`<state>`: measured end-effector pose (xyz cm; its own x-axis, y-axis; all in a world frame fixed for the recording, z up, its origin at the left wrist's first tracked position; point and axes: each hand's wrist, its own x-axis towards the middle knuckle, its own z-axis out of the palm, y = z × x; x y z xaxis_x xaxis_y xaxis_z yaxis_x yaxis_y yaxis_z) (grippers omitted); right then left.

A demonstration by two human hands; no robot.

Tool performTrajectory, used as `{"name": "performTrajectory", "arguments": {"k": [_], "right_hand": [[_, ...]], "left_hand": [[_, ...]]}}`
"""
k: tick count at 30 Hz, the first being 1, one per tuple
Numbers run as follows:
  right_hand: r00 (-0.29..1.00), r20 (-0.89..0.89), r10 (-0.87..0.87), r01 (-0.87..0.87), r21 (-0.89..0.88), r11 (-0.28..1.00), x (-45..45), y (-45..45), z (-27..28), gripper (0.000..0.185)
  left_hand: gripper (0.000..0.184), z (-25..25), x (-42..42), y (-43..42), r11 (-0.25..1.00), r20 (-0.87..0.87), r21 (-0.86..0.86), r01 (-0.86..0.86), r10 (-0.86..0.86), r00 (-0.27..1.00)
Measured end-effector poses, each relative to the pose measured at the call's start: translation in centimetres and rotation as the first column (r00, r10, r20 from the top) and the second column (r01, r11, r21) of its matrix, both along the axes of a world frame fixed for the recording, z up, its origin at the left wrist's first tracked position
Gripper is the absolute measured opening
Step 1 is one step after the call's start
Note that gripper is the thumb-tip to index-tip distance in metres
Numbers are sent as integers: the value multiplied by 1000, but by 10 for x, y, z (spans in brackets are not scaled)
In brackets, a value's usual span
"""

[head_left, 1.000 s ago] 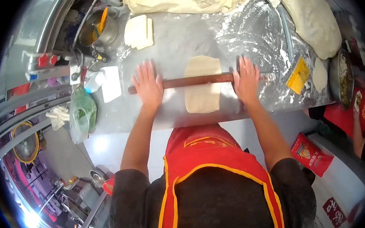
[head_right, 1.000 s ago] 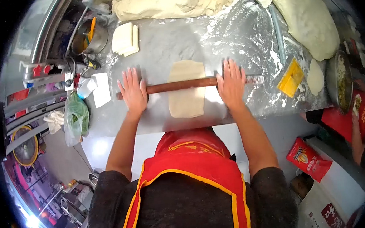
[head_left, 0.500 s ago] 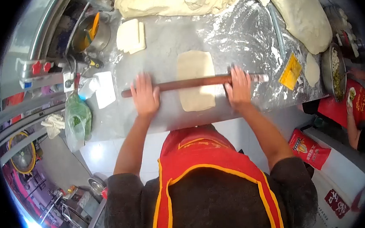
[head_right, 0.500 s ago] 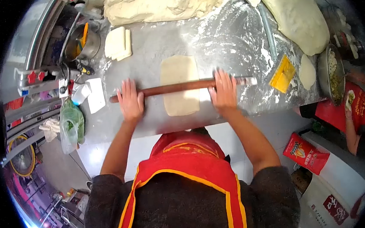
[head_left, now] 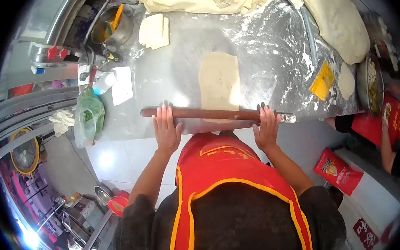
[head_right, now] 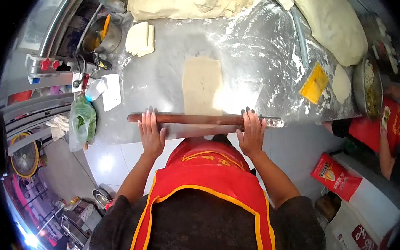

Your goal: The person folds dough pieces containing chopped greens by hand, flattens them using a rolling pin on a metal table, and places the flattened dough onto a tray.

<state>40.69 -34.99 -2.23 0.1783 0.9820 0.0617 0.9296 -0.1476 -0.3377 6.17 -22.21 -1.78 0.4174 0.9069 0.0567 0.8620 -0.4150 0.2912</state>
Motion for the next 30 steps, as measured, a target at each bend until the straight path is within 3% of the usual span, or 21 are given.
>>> {"name": "performTrajectory", "arguments": {"k": [4,6,9,12,13,16,17,21,25,27,29,30], "right_hand": [[995,103,-12,1,111,994,29,72,-14,58],[969,237,-64,37,116,993,51,138,-4,56],[969,194,-153,110,220,969,77,189,2,54],[988,155,-4,-23,170,985,59,153,-17,52],[990,139,-23,-3,181,983,52,145,-14,49],[987,143,-80,49,207,977,57,186,-15,49],[985,146,-86,65,143,988,68,209,-20,50],[955,252,-159,163,7,987,87,282,-16,52],[965,235,-114,116,5,993,85,279,-8,51],[982,172,-71,53,105,993,69,226,-7,51],[994,111,-18,5,114,993,48,153,-3,55],[997,76,3,-8,67,998,42,124,2,53]], "left_hand": [[63,-5,34,73,997,-61,73,-32,37,997],[61,-8,63,135,985,-137,167,-52,75,988],[60,1,79,192,958,-95,286,-32,61,994],[59,-13,65,168,997,-98,68,20,-13,995],[58,-11,60,157,985,-85,157,67,-54,995],[57,-13,78,186,990,-140,144,-9,29,990],[58,-12,86,203,968,-137,249,-24,59,989],[57,1,113,265,950,-134,307,-53,98,986],[58,4,113,261,970,-116,232,-65,94,989],[63,-4,92,217,980,-174,197,-11,46,984],[63,-11,61,151,995,-17,97,18,-16,1000],[63,-8,48,129,997,-32,62,44,-42,999]]}}
